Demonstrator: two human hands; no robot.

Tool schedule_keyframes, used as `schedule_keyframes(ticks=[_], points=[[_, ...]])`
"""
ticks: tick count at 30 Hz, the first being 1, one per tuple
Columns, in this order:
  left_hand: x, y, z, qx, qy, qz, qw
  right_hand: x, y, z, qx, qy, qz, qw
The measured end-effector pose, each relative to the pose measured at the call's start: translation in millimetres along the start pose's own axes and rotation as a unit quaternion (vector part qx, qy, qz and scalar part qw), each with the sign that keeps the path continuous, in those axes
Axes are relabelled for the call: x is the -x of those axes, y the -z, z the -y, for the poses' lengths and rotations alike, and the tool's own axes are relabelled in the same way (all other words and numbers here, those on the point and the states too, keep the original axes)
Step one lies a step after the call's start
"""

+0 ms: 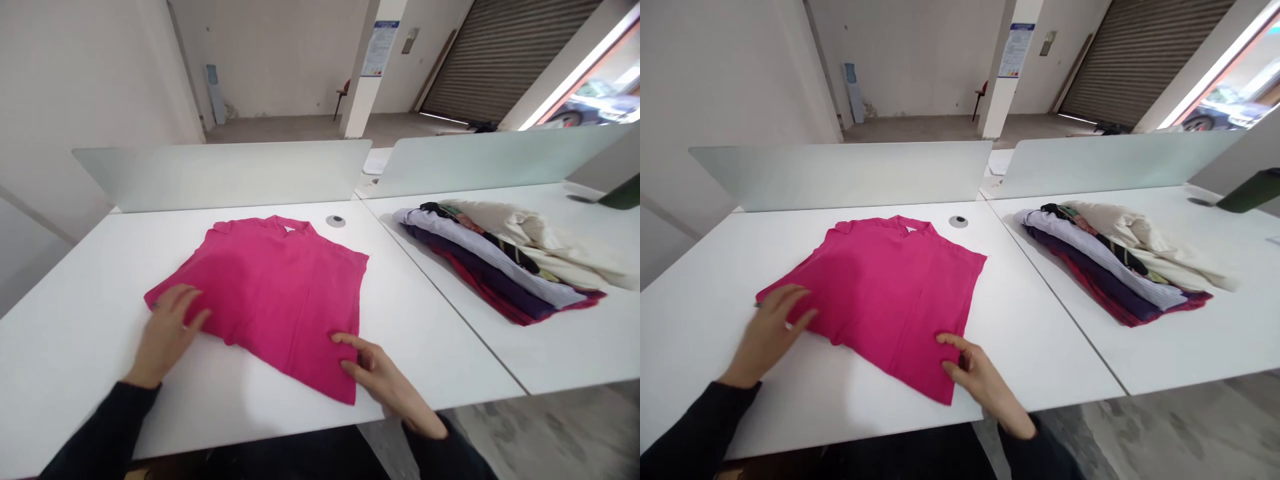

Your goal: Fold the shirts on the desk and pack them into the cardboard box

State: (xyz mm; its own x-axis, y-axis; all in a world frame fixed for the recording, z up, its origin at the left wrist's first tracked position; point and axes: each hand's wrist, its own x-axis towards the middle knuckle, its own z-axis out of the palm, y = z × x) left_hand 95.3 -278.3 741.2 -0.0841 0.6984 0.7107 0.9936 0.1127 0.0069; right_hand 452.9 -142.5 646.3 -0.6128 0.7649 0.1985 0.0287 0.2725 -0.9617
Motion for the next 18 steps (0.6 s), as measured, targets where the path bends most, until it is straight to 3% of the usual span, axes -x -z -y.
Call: schedule_keyframes(ticks=[2, 4, 5, 7, 9, 12, 15, 18], points=[[14.2, -5.0, -44.1, 0.074, -0.131, 0.123, 0.981, 20.1, -20.4, 0.1, -0.084, -0.029, 0.014, 0.996], [32.3, -12.0, -84.6, 0.121, -0.245, 0.239, 0.932, 37.2, -38.6, 2.2, -0.168, -0.038, 0.049, 0.984], [41.3, -15.9, -100.4, 0.134, -0.276, 0.268, 0.913, 44.0, -45.9, 3.1, -0.202, -0.034, 0.079, 0.976], [56.4, -23.3, -119.9, 0.136, -0.292, 0.285, 0.903, 53.4, -54.7, 3.5, -0.23, -0.017, 0.143, 0.963], [66.0, -28.1, -124.4, 0.127, -0.28, 0.284, 0.908, 56.6, -55.1, 2.2, -0.17, 0.013, 0.173, 0.97], [73.0, -26.3, -117.0, 0.132, -0.258, 0.291, 0.912, 51.2, -42.8, 0.0, 0.043, 0.142, 0.112, 0.983], [77.8, -16.7, -109.7, 0.151, -0.236, 0.306, 0.91, 41.8, -19.1, 2.2, 0.208, 0.298, -0.012, 0.932], [84.6, -8.7, -106.1, 0.159, -0.237, 0.309, 0.907, 32.0, 16.4, 13.9, 0.281, 0.355, -0.077, 0.888]])
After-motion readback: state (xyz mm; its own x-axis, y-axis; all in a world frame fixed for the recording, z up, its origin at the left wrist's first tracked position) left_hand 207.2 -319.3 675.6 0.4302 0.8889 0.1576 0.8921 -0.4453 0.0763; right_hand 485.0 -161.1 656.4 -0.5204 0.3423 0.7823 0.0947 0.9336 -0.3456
